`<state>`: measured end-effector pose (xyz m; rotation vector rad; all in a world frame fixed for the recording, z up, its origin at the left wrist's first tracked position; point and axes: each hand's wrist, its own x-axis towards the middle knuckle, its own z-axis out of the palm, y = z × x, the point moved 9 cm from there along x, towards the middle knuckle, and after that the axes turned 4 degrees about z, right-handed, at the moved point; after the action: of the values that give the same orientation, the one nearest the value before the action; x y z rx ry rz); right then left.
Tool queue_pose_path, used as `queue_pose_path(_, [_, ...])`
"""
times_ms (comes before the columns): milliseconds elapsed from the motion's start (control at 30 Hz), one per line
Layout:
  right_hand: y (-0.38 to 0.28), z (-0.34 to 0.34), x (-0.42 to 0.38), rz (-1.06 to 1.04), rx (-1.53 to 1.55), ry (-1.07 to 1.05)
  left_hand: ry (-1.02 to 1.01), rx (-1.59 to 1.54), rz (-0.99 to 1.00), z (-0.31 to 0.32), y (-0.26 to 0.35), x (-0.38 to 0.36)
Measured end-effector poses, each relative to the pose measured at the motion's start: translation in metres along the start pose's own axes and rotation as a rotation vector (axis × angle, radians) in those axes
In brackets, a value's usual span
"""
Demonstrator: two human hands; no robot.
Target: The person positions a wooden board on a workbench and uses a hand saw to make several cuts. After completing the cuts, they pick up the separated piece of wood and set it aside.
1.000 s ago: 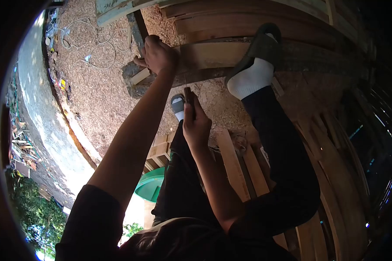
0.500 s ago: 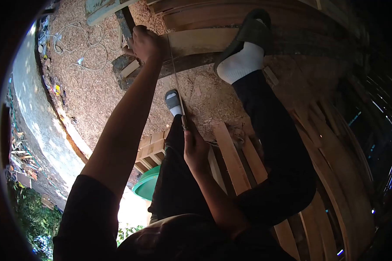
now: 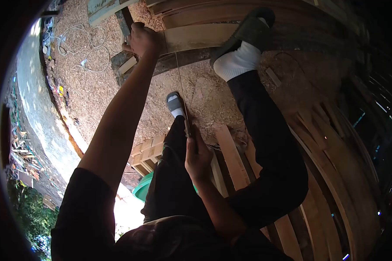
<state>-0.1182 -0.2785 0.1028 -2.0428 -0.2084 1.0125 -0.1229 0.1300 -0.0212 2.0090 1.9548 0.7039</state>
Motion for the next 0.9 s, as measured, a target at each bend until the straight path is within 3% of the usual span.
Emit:
queue_pose_path(33, [-0.002,0.002,0.012,0.001,0.014,0.005,-0.015,0.000,0.000,0.002,-0.002,0.001])
queue_pose_path(200, [-0.060,0.012,0.079,-0.381,0.006,0.210,-0.031,0.046,0.011,0.013,-0.010,0.003])
queue_pose_path(367, [-0.089,0.033,0.152,-0.319,0.103,0.124,0.024,0.005,0.045,0.013,-0.013,0.004])
queue_pose_path(467, [-0.103,0.032,0.166,-0.388,0.173,0.108,0.066,-0.075,0.163,0.000,-0.008,0.006])
queue_pose_path(533, [-0.102,0.030,0.166,-0.395,0.212,0.100,-0.123,-0.330,0.462,-0.021,0.012,-0.005])
queue_pose_path(567, [-0.101,0.028,0.166,-0.401,0.244,0.092,-0.122,-0.330,0.464,-0.035,0.006,-0.009])
queue_pose_path(633, [-0.096,0.024,0.162,-0.399,0.195,0.108,-0.296,-0.403,0.818,-0.056,0.022,-0.040])
queue_pose_path(667, [-0.092,0.022,0.160,-0.394,0.147,0.125,-0.312,-0.285,0.884,-0.068,0.025,-0.050])
queue_pose_path(900, [-0.077,0.027,0.164,-0.396,0.104,0.106,-0.387,-0.168,0.999,-0.060,0.020,-0.038])
